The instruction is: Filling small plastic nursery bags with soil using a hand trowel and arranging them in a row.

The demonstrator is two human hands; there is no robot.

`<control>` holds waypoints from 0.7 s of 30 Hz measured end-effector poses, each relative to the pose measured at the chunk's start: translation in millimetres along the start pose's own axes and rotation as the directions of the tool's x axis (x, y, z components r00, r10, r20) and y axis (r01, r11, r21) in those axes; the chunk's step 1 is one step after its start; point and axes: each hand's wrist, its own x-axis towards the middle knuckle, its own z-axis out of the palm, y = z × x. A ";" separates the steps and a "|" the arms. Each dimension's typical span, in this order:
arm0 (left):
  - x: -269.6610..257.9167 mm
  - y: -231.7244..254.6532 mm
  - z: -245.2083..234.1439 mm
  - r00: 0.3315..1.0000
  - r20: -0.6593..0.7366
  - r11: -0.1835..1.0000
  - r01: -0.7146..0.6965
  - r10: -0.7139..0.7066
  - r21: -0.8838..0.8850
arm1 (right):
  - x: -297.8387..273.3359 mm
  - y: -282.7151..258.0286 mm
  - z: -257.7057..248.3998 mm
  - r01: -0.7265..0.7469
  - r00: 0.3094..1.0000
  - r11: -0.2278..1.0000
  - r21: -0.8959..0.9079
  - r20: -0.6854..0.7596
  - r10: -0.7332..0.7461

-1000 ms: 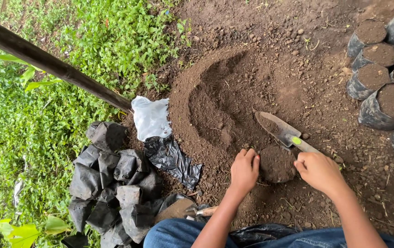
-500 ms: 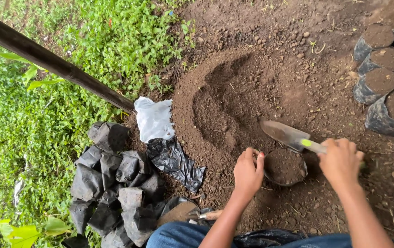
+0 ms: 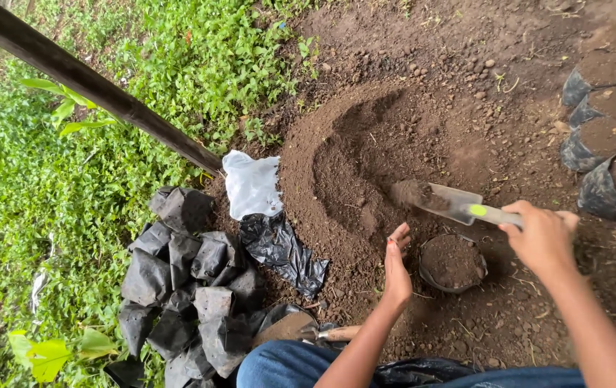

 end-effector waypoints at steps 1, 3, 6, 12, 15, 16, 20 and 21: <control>-5.0 1.3 0.9 1.000 0.003 1.000 -0.003 0.003 -0.003 | -11.6 5.8 -15.5 -0.002 1.000 1.000 -0.002 -0.004 0.002; -15.7 4.2 4.5 0.997 0.074 0.998 0.035 -0.030 -0.060 | -36.5 19.0 -47.8 -0.004 0.997 0.993 -0.114 -0.077 -0.005; -22.4 21.2 6.3 0.989 0.147 0.996 0.004 0.009 -0.088 | -76.3 23.2 -86.3 0.023 0.992 1.000 -0.021 -0.121 -0.025; -35.7 23.5 5.4 0.930 0.270 0.965 0.215 -0.249 0.150 | -119.0 44.0 -77.1 -0.008 0.988 0.997 -0.075 -0.154 -0.004; -32.9 25.1 7.7 0.959 0.278 0.998 0.051 -0.055 0.024 | -125.4 53.2 -71.1 -0.063 0.986 0.982 -0.178 -0.166 0.033; -32.1 22.5 8.3 0.958 0.282 0.998 0.054 -0.059 0.025 | -125.3 55.1 -70.1 -0.067 0.986 0.982 -0.178 -0.163 0.037; -26.6 14.2 10.8 0.959 0.264 0.967 -0.161 0.106 0.195 | -108.5 54.3 -56.2 -0.111 0.983 0.984 -0.140 -0.163 0.088; -26.0 12.0 12.1 0.948 0.267 0.912 -0.259 0.176 0.317 | -102.1 53.0 -49.7 -0.145 0.984 0.982 -0.125 -0.117 0.130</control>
